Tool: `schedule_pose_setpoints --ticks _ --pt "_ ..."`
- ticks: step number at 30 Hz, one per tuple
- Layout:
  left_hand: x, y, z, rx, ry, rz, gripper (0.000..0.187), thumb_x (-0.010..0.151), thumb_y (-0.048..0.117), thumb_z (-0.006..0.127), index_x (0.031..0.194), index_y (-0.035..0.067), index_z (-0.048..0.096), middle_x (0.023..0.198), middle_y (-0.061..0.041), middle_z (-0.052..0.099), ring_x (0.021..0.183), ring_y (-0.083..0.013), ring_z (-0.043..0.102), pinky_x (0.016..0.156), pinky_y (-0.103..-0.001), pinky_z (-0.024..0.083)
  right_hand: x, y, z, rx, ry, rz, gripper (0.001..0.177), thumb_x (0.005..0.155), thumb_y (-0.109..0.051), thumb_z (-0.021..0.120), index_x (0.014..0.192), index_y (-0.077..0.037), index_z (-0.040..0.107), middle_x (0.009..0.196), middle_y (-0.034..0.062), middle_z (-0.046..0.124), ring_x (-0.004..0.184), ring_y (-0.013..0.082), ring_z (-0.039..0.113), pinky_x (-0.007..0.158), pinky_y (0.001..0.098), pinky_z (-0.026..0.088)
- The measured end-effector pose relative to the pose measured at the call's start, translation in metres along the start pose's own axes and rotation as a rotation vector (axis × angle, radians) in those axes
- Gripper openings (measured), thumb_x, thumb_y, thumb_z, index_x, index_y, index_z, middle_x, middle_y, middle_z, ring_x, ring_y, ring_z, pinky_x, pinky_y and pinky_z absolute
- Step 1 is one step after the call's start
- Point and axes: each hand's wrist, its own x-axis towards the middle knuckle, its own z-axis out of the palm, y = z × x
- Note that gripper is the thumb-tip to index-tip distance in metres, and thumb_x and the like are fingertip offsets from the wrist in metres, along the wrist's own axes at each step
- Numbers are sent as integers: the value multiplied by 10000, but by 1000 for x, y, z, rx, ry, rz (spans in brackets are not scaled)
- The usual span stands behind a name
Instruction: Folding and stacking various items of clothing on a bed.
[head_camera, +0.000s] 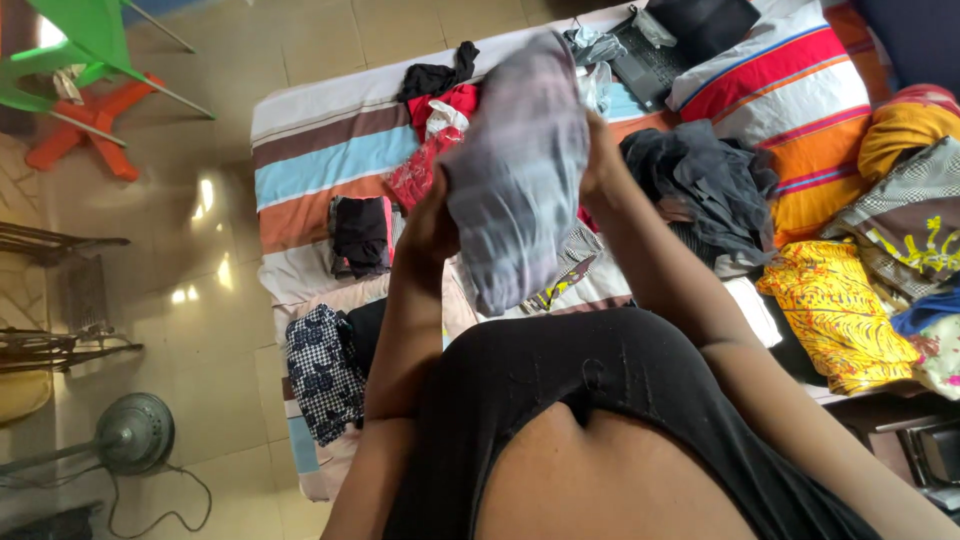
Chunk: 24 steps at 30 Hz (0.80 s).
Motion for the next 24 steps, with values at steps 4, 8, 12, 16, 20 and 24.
schedule_pose_setpoints --ticks 4,8,12,16,20,24 --pt "0 29 8 -50 45 129 677 1047 533 519 1514 45 485 1445 -95 601 1322 -258 587 1150 -447 450 -15 62 -15 -156 -271 100 610 1069 -455 443 1497 -30 533 1507 165 578 1397 332 548 1249 535 403" --pt "3 39 -15 -227 -62 147 646 1095 529 486 1498 24 500 1462 -112 610 1360 -273 590 1205 -457 445 -42 72 -18 40 -398 376 840 919 -663 484 1458 -20 530 1465 176 594 1370 345 519 1158 531 361" --pt "2 11 -18 -381 -120 61 710 1017 605 496 1446 39 515 1420 -118 631 1323 -286 602 1152 -457 462 -31 57 -30 -384 -298 140 612 873 -344 668 1426 -115 540 1420 79 613 1343 257 575 1165 470 422" --pt "13 -51 -34 -142 -132 -67 797 898 653 560 1478 110 496 1439 -55 618 1354 -225 562 1159 -434 451 -26 45 -16 -387 -353 -95 401 1101 -280 688 1376 1 609 1298 98 669 1211 207 622 1108 376 464" --pt "19 -55 -57 77 -119 1 777 913 646 624 1437 78 547 1384 -59 636 1314 -211 563 1128 -415 450 -49 20 1 -1029 -110 -230 324 1051 -291 620 1253 -43 675 1139 0 708 1050 90 633 949 274 497" --pt "8 -23 -82 395 189 -112 711 1020 611 609 1379 -2 576 1174 -96 505 1106 -267 396 952 -439 300 -56 -4 -8 -839 -40 -212 310 1018 -260 683 1220 -24 684 1113 18 719 1020 115 664 947 290 523"
